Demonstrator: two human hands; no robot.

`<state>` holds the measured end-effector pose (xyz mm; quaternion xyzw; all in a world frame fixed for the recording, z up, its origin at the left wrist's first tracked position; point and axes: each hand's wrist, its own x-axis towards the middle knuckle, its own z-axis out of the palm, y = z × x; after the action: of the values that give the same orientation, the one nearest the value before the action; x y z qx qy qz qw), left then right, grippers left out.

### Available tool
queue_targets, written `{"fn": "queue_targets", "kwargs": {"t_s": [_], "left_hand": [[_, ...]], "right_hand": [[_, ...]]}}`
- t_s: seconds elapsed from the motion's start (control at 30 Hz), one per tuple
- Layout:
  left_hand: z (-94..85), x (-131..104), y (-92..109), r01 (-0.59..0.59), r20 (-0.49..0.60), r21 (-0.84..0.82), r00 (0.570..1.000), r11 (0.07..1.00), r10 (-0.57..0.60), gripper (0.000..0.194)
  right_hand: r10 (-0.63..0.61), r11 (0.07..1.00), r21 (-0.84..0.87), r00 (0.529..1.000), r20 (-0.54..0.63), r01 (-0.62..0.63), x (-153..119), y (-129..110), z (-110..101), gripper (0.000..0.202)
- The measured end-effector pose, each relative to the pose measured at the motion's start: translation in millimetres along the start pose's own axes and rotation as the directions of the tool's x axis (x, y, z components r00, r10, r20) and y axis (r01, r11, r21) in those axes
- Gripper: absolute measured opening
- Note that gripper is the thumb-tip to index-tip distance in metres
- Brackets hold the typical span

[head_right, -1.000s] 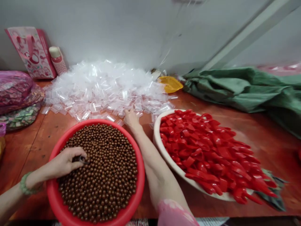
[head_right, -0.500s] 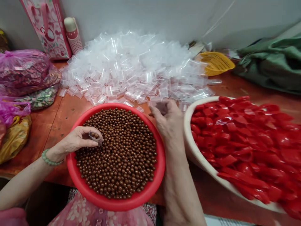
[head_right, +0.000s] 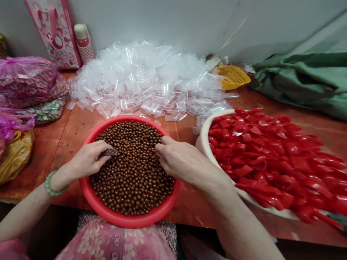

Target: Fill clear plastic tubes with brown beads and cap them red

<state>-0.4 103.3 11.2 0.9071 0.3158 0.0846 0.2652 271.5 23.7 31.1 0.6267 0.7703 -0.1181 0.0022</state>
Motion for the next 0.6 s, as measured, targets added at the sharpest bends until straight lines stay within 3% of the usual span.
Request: {"fn": "queue_targets", "kwargs": {"t_s": [0.1,0.2,0.37,0.6], "left_hand": [[0.9,0.7,6.5,0.002,0.124,0.429,0.990,0.903,-0.061,0.023],[7.3,8.1,14.5,-0.092,0.233,0.527,0.972,0.845,-0.039,0.025],[22.1,23.8,14.6,-0.139,0.311,0.424,0.950,0.895,0.000,0.029],[24.6,21.3,-8.0,-0.011,0.204,0.083,0.979,0.996,-0.006,0.017]], "right_hand": [[0.032,0.982,-0.189,0.985,0.168,0.001,15.4,-23.8,7.5,0.027],[0.037,0.973,-0.229,0.973,0.230,0.017,30.7,-49.1,14.9,0.034],[-0.097,0.987,-0.101,0.959,0.266,0.128,50.6,-62.6,24.5,0.032],[-0.199,0.972,0.161,0.963,0.184,0.170,58.1,-37.8,29.7,0.022]]}}
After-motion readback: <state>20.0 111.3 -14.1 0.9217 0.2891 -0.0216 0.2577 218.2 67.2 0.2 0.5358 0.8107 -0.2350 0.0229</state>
